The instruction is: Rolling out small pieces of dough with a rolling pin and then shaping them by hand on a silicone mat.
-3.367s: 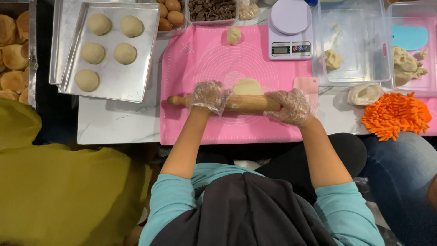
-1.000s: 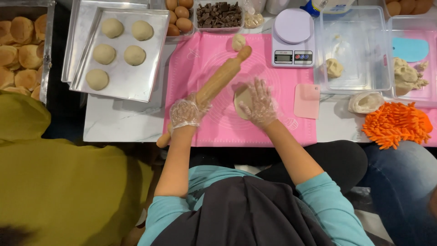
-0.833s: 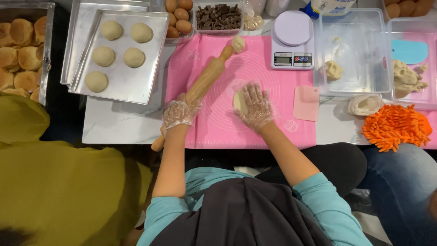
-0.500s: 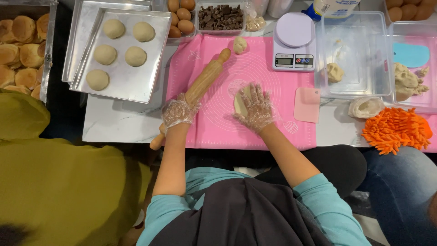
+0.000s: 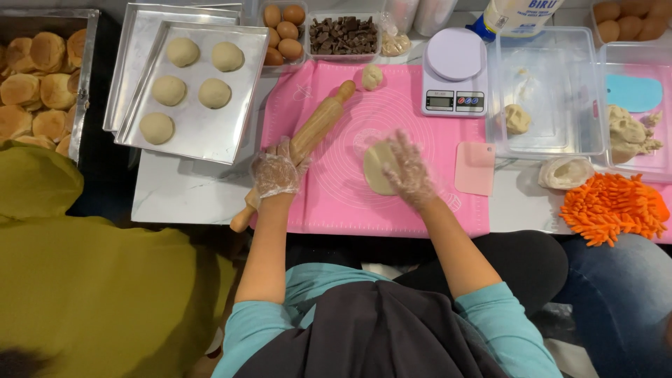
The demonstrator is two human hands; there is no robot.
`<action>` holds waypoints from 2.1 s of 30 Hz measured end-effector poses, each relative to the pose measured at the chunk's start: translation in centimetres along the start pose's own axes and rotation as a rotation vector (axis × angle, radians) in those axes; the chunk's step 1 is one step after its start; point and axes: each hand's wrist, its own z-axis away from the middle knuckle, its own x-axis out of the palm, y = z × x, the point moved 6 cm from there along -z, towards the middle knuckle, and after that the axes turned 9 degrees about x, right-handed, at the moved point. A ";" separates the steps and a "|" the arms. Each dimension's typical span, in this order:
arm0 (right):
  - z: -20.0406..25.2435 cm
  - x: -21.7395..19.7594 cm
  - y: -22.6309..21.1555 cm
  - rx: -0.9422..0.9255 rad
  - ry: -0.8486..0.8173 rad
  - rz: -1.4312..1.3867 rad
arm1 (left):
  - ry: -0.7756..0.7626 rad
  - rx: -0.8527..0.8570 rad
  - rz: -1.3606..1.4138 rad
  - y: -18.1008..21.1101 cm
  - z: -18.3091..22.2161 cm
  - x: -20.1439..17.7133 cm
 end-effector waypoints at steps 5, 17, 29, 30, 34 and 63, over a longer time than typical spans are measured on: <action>-5.5 5.2 11.3 -0.015 0.581 -0.172 | 0.129 0.112 0.095 2.3 -2.2 -1.7; -5.1 3.2 8.5 -0.095 0.604 -0.040 | 0.149 -0.091 0.817 2.7 -20.5 -0.3; -4.8 0.8 6.5 0.004 0.507 -0.027 | -0.085 -0.130 0.341 5.2 -33.8 1.8; -4.8 0.6 6.4 0.008 0.498 -0.024 | -0.036 -0.161 0.330 5.2 -34.1 1.8; -5.0 0.8 6.5 0.010 0.506 -0.009 | -0.029 -0.167 0.320 6.0 -34.6 1.6; -5.0 2.9 8.3 -0.019 0.493 -0.049 | -0.437 0.279 0.771 18.8 -3.9 -0.3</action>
